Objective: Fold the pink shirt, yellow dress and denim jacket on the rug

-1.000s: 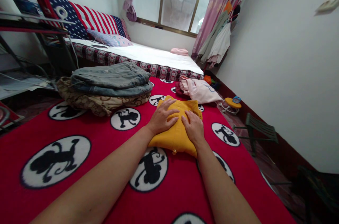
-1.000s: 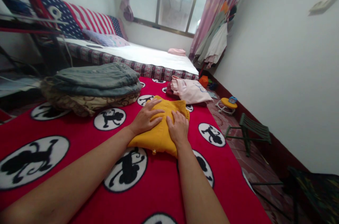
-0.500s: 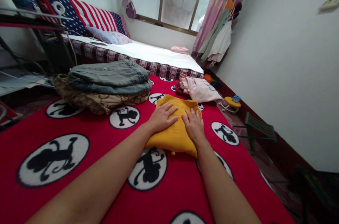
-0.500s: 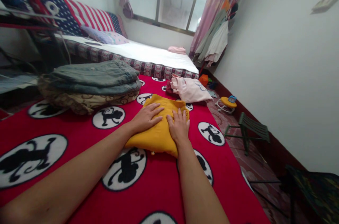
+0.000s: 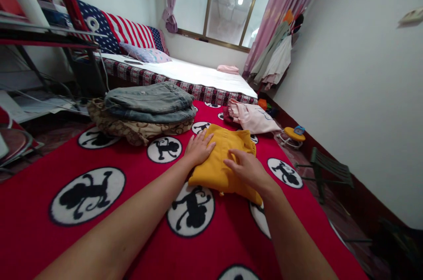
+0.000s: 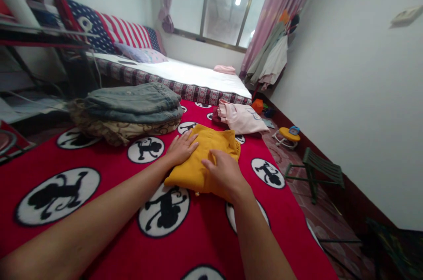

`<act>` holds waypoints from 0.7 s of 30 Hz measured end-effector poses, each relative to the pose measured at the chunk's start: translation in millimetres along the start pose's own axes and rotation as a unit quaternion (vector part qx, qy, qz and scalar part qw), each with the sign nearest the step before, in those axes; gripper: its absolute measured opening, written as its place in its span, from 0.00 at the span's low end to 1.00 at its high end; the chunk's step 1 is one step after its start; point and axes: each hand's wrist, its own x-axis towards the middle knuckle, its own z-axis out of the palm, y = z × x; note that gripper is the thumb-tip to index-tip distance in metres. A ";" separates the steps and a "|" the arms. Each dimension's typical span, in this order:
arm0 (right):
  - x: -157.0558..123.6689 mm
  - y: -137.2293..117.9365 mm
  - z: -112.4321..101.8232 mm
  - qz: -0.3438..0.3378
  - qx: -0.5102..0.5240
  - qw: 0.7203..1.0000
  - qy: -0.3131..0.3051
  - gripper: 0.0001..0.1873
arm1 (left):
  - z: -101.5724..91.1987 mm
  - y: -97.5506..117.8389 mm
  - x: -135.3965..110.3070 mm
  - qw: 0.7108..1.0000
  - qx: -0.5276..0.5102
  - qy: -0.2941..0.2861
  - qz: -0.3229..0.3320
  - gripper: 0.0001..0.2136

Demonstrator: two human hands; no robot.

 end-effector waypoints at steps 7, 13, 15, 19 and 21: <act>-31.1 -28.3 -2.5 -0.108 -0.078 0.980 -0.146 0.49 | -2.0 -2.3 -2.2 0.999 -0.032 0.021 0.013 0.25; -21.4 -7.8 17.9 -0.073 -0.051 0.992 -0.089 0.46 | -0.2 -10.9 0.1 0.977 -0.169 0.122 0.045 0.16; -19.4 -1.3 23.2 -0.067 -0.042 0.996 -0.037 0.44 | 1.0 -13.3 2.0 0.970 -0.194 0.137 0.049 0.13; -19.5 10.5 29.0 -0.067 0.027 0.995 0.076 0.32 | 2.6 -15.6 6.0 0.957 -0.235 0.163 0.044 0.11; -23.6 14.4 25.1 -0.052 0.104 0.987 0.112 0.28 | 1.8 -16.6 7.9 0.947 -0.258 0.192 0.024 0.12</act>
